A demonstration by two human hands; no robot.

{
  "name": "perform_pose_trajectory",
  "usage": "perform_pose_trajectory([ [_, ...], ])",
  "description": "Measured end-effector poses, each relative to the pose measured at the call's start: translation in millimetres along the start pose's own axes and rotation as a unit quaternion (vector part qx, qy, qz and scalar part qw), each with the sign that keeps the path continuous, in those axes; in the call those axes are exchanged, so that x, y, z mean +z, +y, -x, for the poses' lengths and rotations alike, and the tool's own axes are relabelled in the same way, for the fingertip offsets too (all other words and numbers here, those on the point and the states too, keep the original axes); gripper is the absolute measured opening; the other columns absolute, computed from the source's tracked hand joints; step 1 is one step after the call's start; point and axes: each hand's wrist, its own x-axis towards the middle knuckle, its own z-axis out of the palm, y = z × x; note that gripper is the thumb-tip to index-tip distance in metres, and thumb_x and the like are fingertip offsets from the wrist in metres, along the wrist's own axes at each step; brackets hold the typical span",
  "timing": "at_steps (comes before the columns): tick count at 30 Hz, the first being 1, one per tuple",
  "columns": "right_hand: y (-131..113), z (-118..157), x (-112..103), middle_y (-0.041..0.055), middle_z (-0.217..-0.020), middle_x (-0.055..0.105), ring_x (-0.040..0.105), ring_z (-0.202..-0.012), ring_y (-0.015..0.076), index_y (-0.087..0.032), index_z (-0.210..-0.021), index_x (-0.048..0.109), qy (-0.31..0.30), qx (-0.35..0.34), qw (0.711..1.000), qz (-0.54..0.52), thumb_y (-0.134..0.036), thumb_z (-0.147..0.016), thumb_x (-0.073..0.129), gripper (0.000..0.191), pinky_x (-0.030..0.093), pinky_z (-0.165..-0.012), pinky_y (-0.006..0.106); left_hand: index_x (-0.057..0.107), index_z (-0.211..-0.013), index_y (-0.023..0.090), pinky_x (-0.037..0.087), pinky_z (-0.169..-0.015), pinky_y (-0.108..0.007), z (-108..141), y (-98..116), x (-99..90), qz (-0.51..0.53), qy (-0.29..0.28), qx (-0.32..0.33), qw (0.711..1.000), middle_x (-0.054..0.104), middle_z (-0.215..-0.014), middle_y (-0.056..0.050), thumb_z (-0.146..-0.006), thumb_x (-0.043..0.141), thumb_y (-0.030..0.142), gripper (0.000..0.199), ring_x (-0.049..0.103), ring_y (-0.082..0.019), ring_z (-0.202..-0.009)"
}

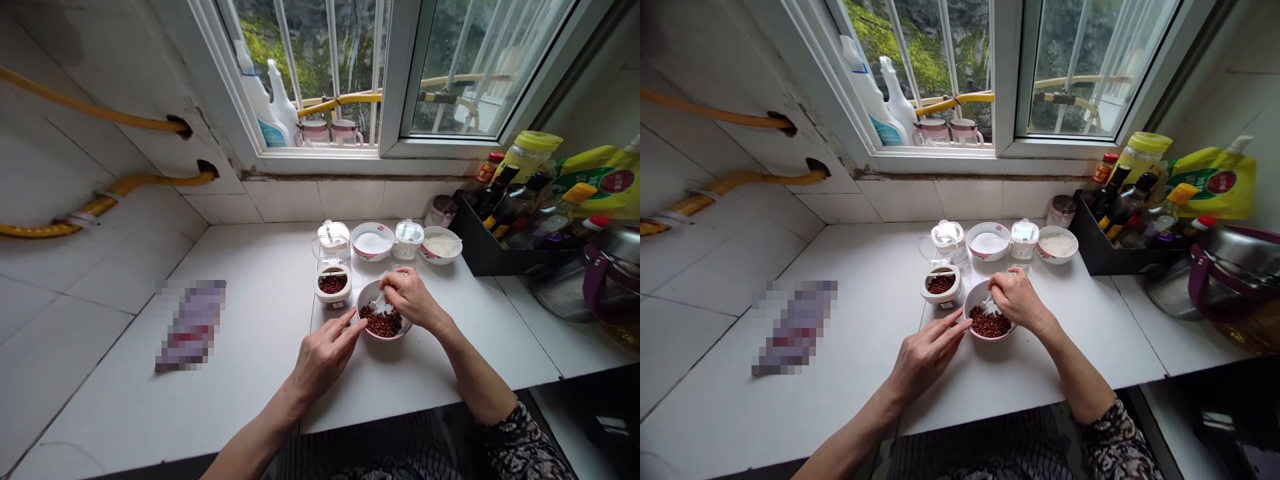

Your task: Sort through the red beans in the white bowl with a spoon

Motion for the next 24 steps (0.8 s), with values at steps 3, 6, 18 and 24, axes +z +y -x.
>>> perform_pose_trajectory([
  [3,-1.8,-0.5,-4.3,-0.003,-0.057,0.067,0.06,-0.062,0.0158,-0.022,-0.074,0.06,0.013,0.037,0.998,-0.058,-0.012,-0.083,0.045,0.021,0.038,-0.098,0.04,0.065,-0.121,0.019,0.06,-0.075,-0.028,0.5,-0.2,0.2,0.001,-0.001,0.0,1.0,0.07,-0.118,-0.013,-0.096,0.052,0.011,0.029,0.071,-0.019,-0.092],
  [6,-0.9,-0.9,-8.1,-0.0016,-0.056,0.067,0.06,-0.06,0.0163,-0.021,-0.073,0.06,0.018,0.094,0.987,-0.131,-0.017,-0.081,0.046,0.017,0.047,-0.08,0.034,0.065,-0.12,0.018,0.06,-0.073,-0.028,0.1,-0.3,-0.1,-0.001,0.0,0.003,1.0,0.07,-0.118,-0.013,-0.096,0.052,0.011,0.028,0.071,-0.019,-0.091],
  [18,2.9,-4.4,-7.2,0.0002,-0.055,0.065,0.059,-0.055,0.0147,-0.018,-0.073,0.064,0.047,0.185,0.933,-0.306,-0.029,-0.073,0.056,0.013,0.048,-0.062,0.028,0.065,-0.121,0.019,0.061,-0.073,-0.029,0.4,-0.6,0.9,-0.001,0.001,0.002,1.0,0.07,-0.117,-0.014,-0.096,0.051,0.013,0.029,0.072,-0.019,-0.091],
  [24,2.6,-8.3,-7.1,0.0006,-0.057,0.067,0.06,-0.056,0.015,-0.019,-0.075,0.064,0.068,0.174,0.925,-0.332,-0.034,-0.075,0.06,0.016,0.049,-0.063,0.03,0.065,-0.121,0.019,0.06,-0.073,-0.028,0.6,-0.3,1.1,-0.004,0.001,0.002,1.0,0.07,-0.118,-0.014,-0.096,0.051,0.013,0.029,0.071,-0.019,-0.091],
])
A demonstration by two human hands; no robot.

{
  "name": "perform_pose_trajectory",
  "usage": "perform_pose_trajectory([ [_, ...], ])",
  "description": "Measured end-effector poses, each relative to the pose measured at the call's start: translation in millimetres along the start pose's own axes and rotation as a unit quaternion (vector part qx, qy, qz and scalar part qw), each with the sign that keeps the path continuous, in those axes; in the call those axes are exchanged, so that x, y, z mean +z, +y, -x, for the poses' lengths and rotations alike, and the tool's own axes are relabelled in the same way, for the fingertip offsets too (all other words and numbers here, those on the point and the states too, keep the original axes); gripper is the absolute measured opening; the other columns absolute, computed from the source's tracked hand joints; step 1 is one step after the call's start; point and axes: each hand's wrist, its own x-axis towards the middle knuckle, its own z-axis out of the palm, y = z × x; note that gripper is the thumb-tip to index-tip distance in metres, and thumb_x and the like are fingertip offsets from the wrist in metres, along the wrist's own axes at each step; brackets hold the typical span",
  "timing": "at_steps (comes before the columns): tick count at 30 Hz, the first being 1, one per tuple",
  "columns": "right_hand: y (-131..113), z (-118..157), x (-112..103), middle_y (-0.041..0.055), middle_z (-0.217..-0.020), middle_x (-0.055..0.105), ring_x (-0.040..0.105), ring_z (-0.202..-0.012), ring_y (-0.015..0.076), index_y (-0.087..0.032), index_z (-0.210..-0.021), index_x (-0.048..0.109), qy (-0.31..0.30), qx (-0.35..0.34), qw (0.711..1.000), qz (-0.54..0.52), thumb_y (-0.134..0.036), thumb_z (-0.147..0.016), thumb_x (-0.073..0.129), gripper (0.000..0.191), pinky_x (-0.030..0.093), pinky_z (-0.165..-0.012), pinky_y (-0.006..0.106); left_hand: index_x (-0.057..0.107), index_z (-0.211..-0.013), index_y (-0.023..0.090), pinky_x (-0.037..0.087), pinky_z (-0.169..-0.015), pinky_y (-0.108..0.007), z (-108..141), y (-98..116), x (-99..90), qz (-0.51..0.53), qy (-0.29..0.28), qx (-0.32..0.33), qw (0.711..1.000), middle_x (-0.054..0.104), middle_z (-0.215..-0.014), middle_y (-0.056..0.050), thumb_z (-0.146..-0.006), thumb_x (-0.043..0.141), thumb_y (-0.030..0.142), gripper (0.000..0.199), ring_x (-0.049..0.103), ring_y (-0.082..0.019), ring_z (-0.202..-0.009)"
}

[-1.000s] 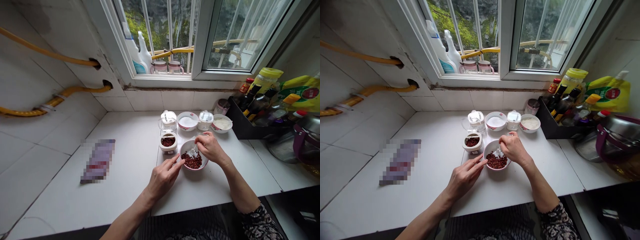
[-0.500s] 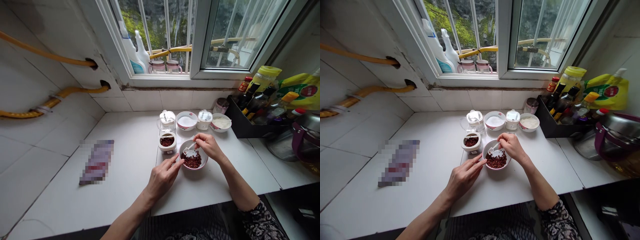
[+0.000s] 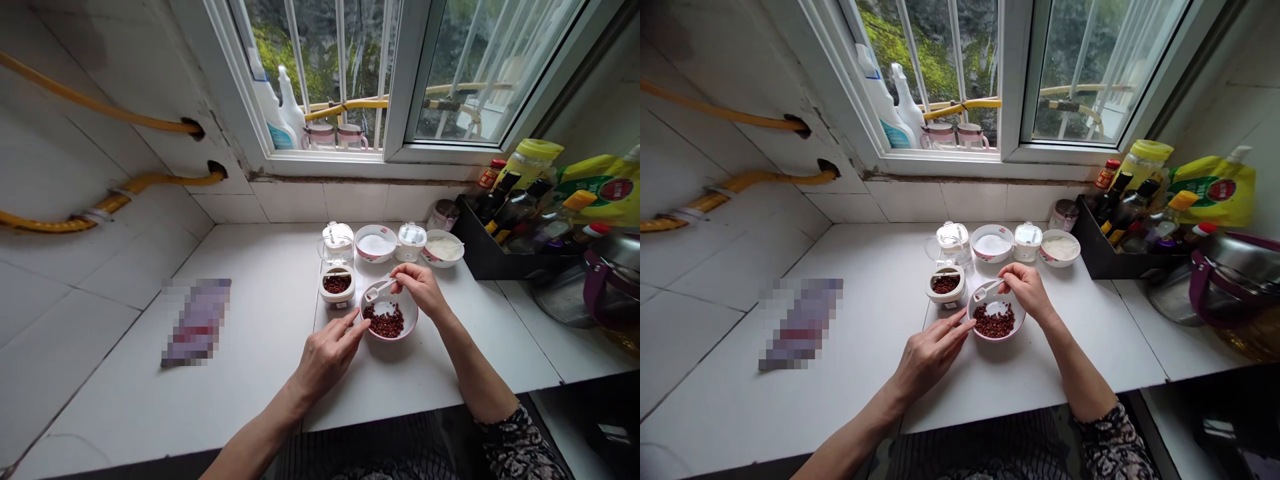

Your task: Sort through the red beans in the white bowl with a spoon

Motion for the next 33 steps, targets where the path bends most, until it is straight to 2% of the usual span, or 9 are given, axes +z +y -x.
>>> perform_pose_trajectory([
  [4,-8,3,15,0.0036,-0.069,0.072,0.066,-0.067,0.018,-0.019,-0.086,0.064,0.028,-0.054,0.998,-0.006,-0.039,-0.083,0.059,0.021,0.052,-0.069,0.033,0.065,-0.118,0.017,0.059,-0.072,-0.029,0,0,0.2,-0.001,0.004,0.002,1.0,0.07,-0.118,-0.014,-0.096,0.052,0.012,0.027,0.071,-0.02,-0.09],
  [7,-11,8,33,0.0058,-0.08,0.075,0.07,-0.078,0.0201,-0.021,-0.093,0.064,0.031,-0.138,0.987,0.079,-0.033,-0.092,0.052,0.017,0.051,-0.084,0.038,0.065,-0.118,0.017,0.059,-0.072,-0.029,-1,1,0.6,-0.004,0.004,0.001,1.0,0.07,-0.118,-0.014,-0.096,0.051,0.013,0.026,0.071,-0.019,-0.089],
  [10,-12,12,44,0.0046,-0.083,0.076,0.068,-0.077,0.0197,-0.022,-0.092,0.065,-0.001,-0.27,0.938,0.219,-0.021,-0.094,0.047,0.018,0.04,-0.102,0.046,0.065,-0.121,0.019,0.059,-0.071,-0.028,-1,0,1.0,-0.007,0.004,0.001,1.0,0.07,-0.117,-0.013,-0.096,0.05,0.013,0.03,0.071,-0.019,-0.089],
  [13,-13,14,41,0.0034,-0.083,0.076,0.066,-0.072,0.019,-0.023,-0.092,0.064,-0.014,-0.339,0.896,0.287,-0.015,-0.093,0.044,0.022,0.036,-0.105,0.048,0.063,-0.126,0.021,0.059,-0.071,-0.027,0,0,1.5,-0.009,0.004,0.001,1.0,0.07,-0.117,-0.012,-0.097,0.049,0.013,0.033,0.071,-0.018,-0.089],
  [16,-15,14,25,0.0013,-0.076,0.075,0.066,-0.07,0.0192,-0.023,-0.093,0.064,0.032,-0.325,0.901,0.284,-0.017,-0.093,0.046,0.019,0.039,-0.102,0.045,0.063,-0.125,0.021,0.06,-0.072,-0.027,1,-1,1.7,-0.004,0.003,0.0,1.0,0.07,-0.119,-0.013,-0.096,0.05,0.013,0.032,0.071,-0.018,-0.089],
  [20,-8,10,1,0.0008,-0.064,0.07,0.064,-0.077,0.0229,-0.025,-0.08,0.064,0.081,-0.237,0.917,0.309,-0.017,-0.086,0.049,0.018,0.045,-0.091,0.041,0.065,-0.121,0.018,0.06,-0.072,-0.028,1,-1,1.0,0.0,0.0,-0.002,1.0,0.07,-0.118,-0.014,-0.096,0.05,0.013,0.029,0.071,-0.019,-0.09],
  [23,3,6,-4,0.0013,-0.065,0.07,0.063,-0.075,0.0216,-0.024,-0.073,0.062,0.055,-0.196,0.911,0.358,-0.013,-0.082,0.049,0.019,0.042,-0.092,0.04,0.065,-0.12,0.018,0.06,-0.071,-0.028,0,0,-0.2,0.0,-0.001,-0.001,1.0,0.07,-0.118,-0.014,-0.097,0.051,0.012,0.028,0.071,-0.019,-0.089],
  [27,11,6,5,0.0009,-0.068,0.072,0.06,-0.062,0.0163,-0.021,-0.076,0.063,0.0,-0.186,0.903,0.388,-0.011,-0.082,0.047,0.02,0.035,-0.102,0.045,0.065,-0.122,0.019,0.06,-0.073,-0.028,-1,1,-1.4,0.004,-0.001,-0.001,1.0,0.07,-0.119,-0.013,-0.096,0.051,0.013,0.029,0.071,-0.019,-0.091],
  [33,8,9,13,-0.0036,-0.058,0.068,0.06,-0.058,0.015,-0.022,-0.076,0.062,-0.04,-0.162,0.933,0.318,-0.01,-0.082,0.046,0.021,0.035,-0.103,0.044,0.065,-0.12,0.017,0.059,-0.073,-0.028,-1,1,-1.5,0.001,0.003,0.003,1.0,0.07,-0.119,-0.013,-0.096,0.052,0.011,0.028,0.071,-0.019,-0.091],
])
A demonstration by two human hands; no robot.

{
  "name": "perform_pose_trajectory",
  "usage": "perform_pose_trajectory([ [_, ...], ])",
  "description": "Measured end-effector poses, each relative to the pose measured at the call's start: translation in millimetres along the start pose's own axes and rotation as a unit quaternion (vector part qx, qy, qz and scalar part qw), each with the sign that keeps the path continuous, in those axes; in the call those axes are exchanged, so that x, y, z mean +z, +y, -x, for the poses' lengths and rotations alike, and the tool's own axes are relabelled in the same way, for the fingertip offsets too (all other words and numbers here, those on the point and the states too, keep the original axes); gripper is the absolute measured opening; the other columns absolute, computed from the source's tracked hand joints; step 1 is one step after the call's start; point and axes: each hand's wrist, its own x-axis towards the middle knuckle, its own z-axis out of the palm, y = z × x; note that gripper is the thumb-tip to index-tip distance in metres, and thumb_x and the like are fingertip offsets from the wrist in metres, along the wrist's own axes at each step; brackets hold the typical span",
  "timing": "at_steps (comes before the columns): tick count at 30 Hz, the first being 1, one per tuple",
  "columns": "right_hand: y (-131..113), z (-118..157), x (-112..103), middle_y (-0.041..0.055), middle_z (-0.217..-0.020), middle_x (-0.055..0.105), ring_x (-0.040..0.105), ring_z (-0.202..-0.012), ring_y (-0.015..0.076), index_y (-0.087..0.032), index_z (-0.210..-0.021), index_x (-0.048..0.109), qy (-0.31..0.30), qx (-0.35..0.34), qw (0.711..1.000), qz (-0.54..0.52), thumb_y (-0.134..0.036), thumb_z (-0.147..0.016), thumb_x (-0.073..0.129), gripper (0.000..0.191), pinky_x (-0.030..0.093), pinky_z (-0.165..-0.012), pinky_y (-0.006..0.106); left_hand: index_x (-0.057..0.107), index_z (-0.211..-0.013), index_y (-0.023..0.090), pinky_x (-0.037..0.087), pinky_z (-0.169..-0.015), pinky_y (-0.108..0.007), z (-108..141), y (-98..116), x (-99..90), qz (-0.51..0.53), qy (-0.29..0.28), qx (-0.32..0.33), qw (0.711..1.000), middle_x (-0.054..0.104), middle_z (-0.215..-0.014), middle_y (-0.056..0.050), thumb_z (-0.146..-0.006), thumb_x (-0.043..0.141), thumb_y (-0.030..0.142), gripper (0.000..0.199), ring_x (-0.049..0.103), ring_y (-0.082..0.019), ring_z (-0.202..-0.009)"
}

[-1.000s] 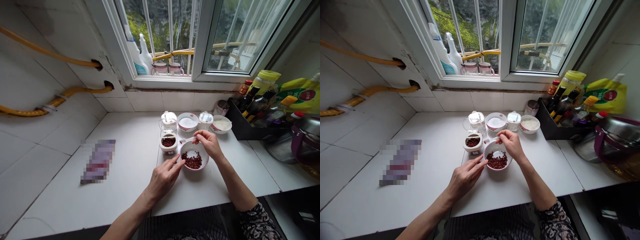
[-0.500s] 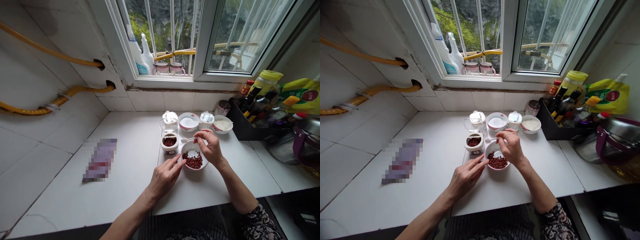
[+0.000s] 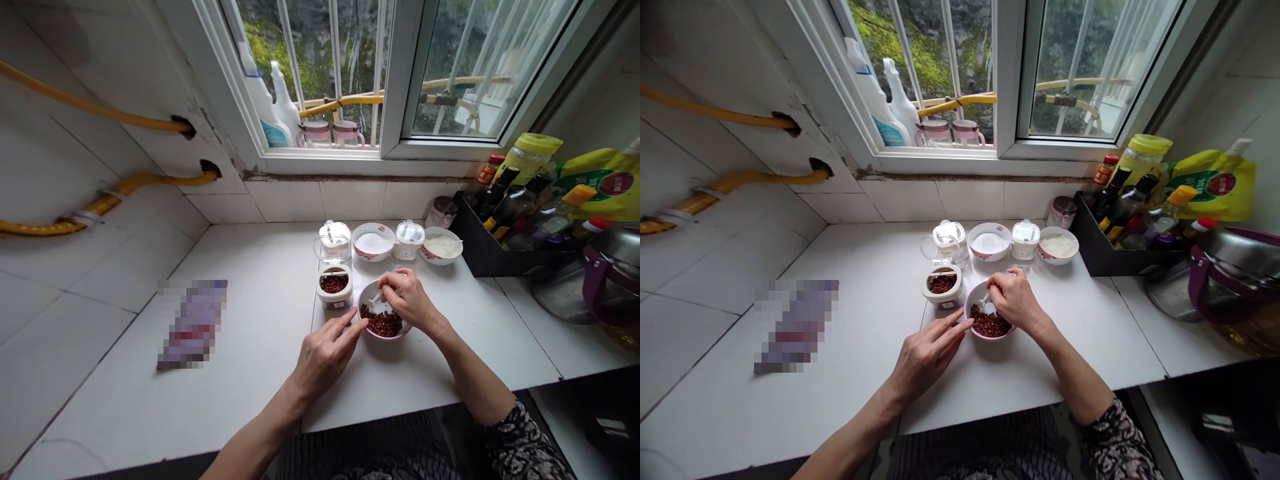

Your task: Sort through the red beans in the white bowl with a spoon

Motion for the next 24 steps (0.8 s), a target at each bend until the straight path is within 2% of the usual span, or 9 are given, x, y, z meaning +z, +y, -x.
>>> perform_pose_trajectory([
  [2,0,-1,-4,-0.0026,-0.058,0.069,0.063,-0.062,0.0165,-0.022,-0.074,0.062,0.017,0.026,0.999,-0.036,-0.012,-0.081,0.047,0.02,0.039,-0.099,0.041,0.065,-0.119,0.017,0.059,-0.073,-0.028,0,0,0.3,-0.001,0.0,0.002,1.0,0.07,-0.118,-0.014,-0.096,0.052,0.011,0.027,0.071,-0.019,-0.091],
  [5,1,-2,-10,-0.0005,-0.058,0.069,0.064,-0.062,0.0178,-0.022,-0.074,0.063,0.028,0.084,0.989,-0.117,-0.017,-0.08,0.048,0.017,0.048,-0.076,0.033,0.065,-0.119,0.016,0.059,-0.071,-0.029,0,0,0.7,-0.003,0.002,0.005,1.0,0.07,-0.118,-0.014,-0.096,0.052,0.011,0.026,0.071,-0.019,-0.089],
  [7,2,-2,-13,-0.0001,-0.058,0.069,0.064,-0.06,0.0176,-0.021,-0.074,0.063,0.026,0.11,0.983,-0.145,-0.019,-0.08,0.047,0.017,0.047,-0.065,0.029,0.065,-0.119,0.016,0.059,-0.07,-0.029,0,0,0.9,-0.003,0.002,0.003,1.0,0.07,-0.117,-0.014,-0.096,0.052,0.012,0.026,0.071,-0.02,-0.09],
  [8,2,-3,-14,-0.0002,-0.058,0.069,0.064,-0.06,0.0175,-0.021,-0.074,0.063,0.025,0.111,0.984,-0.14,-0.019,-0.08,0.047,0.017,0.047,-0.066,0.029,0.065,-0.118,0.016,0.059,-0.071,-0.029,0,0,1.0,-0.003,0.003,0.003,1.0,0.07,-0.117,-0.014,-0.096,0.052,0.012,0.026,0.071,-0.02,-0.09],
  [10,4,-3,-15,-0.0009,-0.058,0.07,0.064,-0.063,0.0173,-0.021,-0.073,0.062,0.025,0.089,0.991,-0.097,-0.017,-0.08,0.047,0.017,0.047,-0.08,0.033,0.065,-0.119,0.016,0.059,-0.072,-0.028,0,0,1.2,-0.001,0.005,0.003,1.0,0.07,-0.117,-0.014,-0.096,0.052,0.011,0.027,0.071,-0.019,-0.09],
  [13,5,-2,-13,-0.0021,-0.058,0.07,0.063,-0.064,0.0164,-0.021,-0.074,0.062,0.017,0.042,0.999,-0.016,-0.013,-0.081,0.046,0.019,0.037,-0.1,0.041,0.065,-0.12,0.016,0.06,-0.072,-0.029,1,0,1.5,0.003,0.004,0.003,1.0,0.07,-0.117,-0.014,-0.095,0.052,0.011,0.028,0.071,-0.019,-0.09],
  [15,6,-2,-11,-0.0028,-0.057,0.068,0.061,-0.06,0.0154,-0.021,-0.075,0.061,0.001,0.025,1.0,0.013,-0.011,-0.081,0.045,0.02,0.034,-0.104,0.043,0.065,-0.12,0.016,0.06,-0.073,-0.029,1,0,1.7,0.003,0.003,0.004,1.0,0.07,-0.117,-0.014,-0.096,0.052,0.011,0.028,0.071,-0.019,-0.09],
  [21,-1,0,-6,-0.0026,-0.059,0.07,0.064,-0.064,0.0153,-0.021,-0.074,0.06,-0.028,0.025,0.998,-0.052,-0.011,-0.083,0.045,0.02,0.039,-0.1,0.04,0.065,-0.12,0.018,0.059,-0.073,-0.028,1,-1,1.3,0.002,0.001,0.0,1.0,0.07,-0.118,-0.013,-0.096,0.051,0.011,0.029,0.071,-0.018,-0.091],
  [24,-1,0,-6,-0.0017,-0.058,0.069,0.065,-0.062,0.0156,-0.021,-0.073,0.06,-0.024,0.068,0.99,-0.118,-0.014,-0.081,0.046,0.017,0.048,-0.083,0.033,0.065,-0.12,0.018,0.059,-0.073,-0.028,1,-1,1.0,0.002,-0.001,0.002,1.0,0.07,-0.118,-0.013,-0.096,0.051,0.011,0.028,0.071,-0.018,-0.091],
])
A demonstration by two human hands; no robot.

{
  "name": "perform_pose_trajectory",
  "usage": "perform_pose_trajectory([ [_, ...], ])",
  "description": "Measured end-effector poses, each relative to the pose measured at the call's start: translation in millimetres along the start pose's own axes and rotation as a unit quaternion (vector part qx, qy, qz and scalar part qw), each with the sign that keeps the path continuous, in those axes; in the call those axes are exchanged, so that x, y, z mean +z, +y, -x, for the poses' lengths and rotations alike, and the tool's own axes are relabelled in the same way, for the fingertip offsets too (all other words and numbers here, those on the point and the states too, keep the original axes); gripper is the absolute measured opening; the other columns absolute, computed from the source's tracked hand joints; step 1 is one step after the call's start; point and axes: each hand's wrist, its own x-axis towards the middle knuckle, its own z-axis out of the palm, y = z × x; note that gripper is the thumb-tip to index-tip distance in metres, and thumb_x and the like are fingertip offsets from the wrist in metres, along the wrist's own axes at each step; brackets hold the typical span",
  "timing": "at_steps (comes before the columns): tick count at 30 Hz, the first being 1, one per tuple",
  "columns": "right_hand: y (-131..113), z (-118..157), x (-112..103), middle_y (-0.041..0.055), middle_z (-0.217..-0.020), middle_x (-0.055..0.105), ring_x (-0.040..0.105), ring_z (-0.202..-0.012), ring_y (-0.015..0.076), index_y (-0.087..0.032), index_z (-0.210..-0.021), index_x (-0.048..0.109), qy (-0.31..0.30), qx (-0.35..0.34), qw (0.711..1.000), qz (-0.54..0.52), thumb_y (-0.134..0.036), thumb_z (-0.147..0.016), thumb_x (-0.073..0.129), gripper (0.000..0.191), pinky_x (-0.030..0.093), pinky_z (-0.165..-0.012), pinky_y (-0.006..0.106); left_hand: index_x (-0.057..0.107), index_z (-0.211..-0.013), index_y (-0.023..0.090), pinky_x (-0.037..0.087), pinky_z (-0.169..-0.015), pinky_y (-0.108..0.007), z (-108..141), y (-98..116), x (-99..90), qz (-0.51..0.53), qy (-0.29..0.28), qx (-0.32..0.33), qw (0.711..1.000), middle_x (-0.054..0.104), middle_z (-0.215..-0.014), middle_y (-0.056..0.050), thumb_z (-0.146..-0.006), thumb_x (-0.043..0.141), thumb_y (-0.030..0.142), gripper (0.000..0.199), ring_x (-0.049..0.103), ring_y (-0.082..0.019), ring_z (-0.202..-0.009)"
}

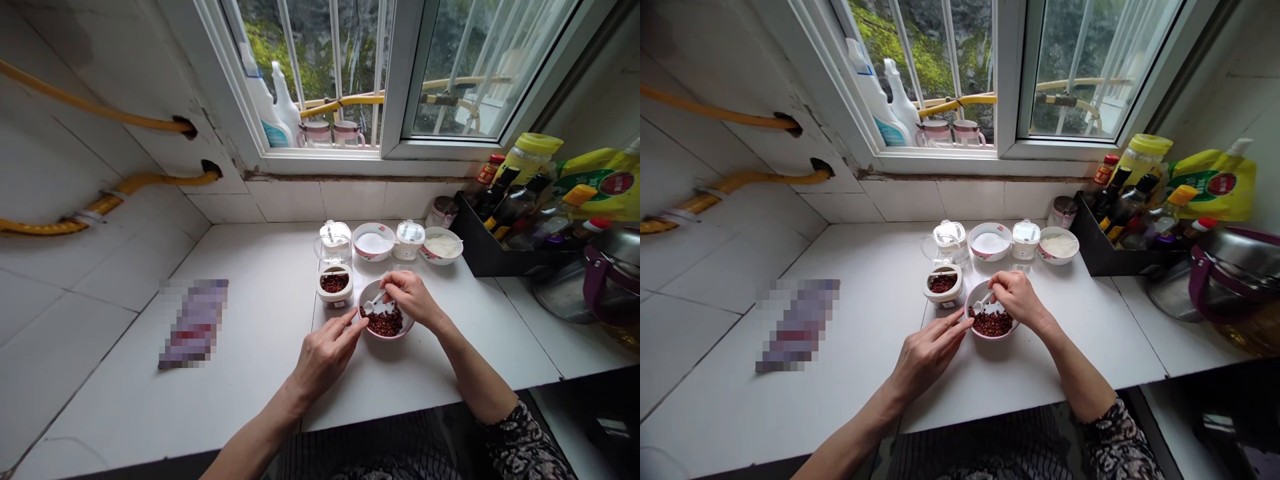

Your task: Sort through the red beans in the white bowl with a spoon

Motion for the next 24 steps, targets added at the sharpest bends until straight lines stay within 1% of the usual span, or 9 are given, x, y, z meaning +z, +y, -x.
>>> perform_pose_trajectory([
  [2,1.5,-0.3,-0.4,-0.0011,-0.057,0.068,0.065,-0.058,0.0157,-0.02,-0.074,0.061,0.003,0.043,0.998,-0.05,-0.016,-0.079,0.047,0.015,0.049,-0.068,0.029,0.065,-0.12,0.017,0.06,-0.073,-0.028,0.2,-0.2,0.0,0.0,-0.001,0.0,1.0,0.07,-0.118,-0.013,-0.096,0.051,0.011,0.028,0.071,-0.018,-0.09],
  [3,2.3,-0.5,-0.4,-0.0008,-0.057,0.067,0.064,-0.057,0.0157,-0.02,-0.074,0.061,0.004,0.062,0.996,-0.07,-0.018,-0.079,0.047,0.015,0.048,-0.063,0.027,0.065,-0.12,0.017,0.06,-0.073,-0.028,0.3,-0.2,0.0,0.001,-0.001,0.0,1.0,0.07,-0.118,-0.013,-0.096,0.051,0.011,0.028,0.071,-0.019,-0.09],
  [5,3.4,-0.7,0.4,-0.0005,-0.057,0.067,0.064,-0.056,0.0158,-0.019,-0.075,0.062,0.006,0.081,0.992,-0.094,-0.019,-0.078,0.048,0.014,0.047,-0.059,0.026,0.065,-0.12,0.017,0.06,-0.073,-0.029,0.4,0.1,0.3,0.004,0.001,-0.001,1.0,0.07,-0.118,-0.014,-0.096,0.051,0.011,0.028,0.071,-0.019,-0.091],
  [11,1.1,0.0,4.9,-0.0009,-0.055,0.066,0.064,-0.058,0.0151,-0.019,-0.072,0.061,-0.005,0.079,0.992,-0.095,-0.019,-0.076,0.048,0.013,0.046,-0.06,0.024,0.064,-0.12,0.016,0.06,-0.073,-0.029,-0.1,0.4,0.6,0.005,0.003,0.0,1.0,0.07,-0.118,-0.014,-0.096,0.052,0.01,0.028,0.071,-0.019,-0.091],
  [16,2.1,-0.2,0.4,-0.0001,-0.056,0.067,0.062,-0.055,0.0153,-0.019,-0.074,0.063,0.018,0.086,0.992,-0.085,-0.021,-0.077,0.048,0.015,0.047,-0.059,0.025,0.064,-0.119,0.015,0.06,-0.072,-0.03,-0.3,0.1,0.3,0.002,0.003,0.004,1.0,0.071,-0.116,-0.014,-0.096,0.053,0.011,0.026,0.071,-0.02,-0.09],
  [21,2.9,-1.3,-3.5,-0.0003,-0.055,0.068,0.062,-0.056,0.0154,-0.019,-0.072,0.063,0.042,0.055,0.997,-0.037,-0.018,-0.076,0.047,0.017,0.048,-0.064,0.026,0.064,-0.119,0.017,0.06,-0.072,-0.029,-0.5,0.5,0.4,0.0,0.001,0.002,1.0,0.071,-0.116,-0.013,-0.096,0.052,0.011,0.027,0.071,-0.019,-0.09],
  [24,2.1,-1.6,-3.2,-0.001,-0.053,0.068,0.061,-0.055,0.0147,-0.02,-0.069,0.063,0.043,0.03,0.999,0.003,-0.015,-0.076,0.047,0.018,0.048,-0.068,0.027,0.064,-0.119,0.017,0.06,-0.072,-0.028,-0.6,0.5,0.1,0.0,0.001,0.001,1.0,0.071,-0.116,-0.013,-0.096,0.052,0.011,0.027,0.071,-0.019,-0.09],
])
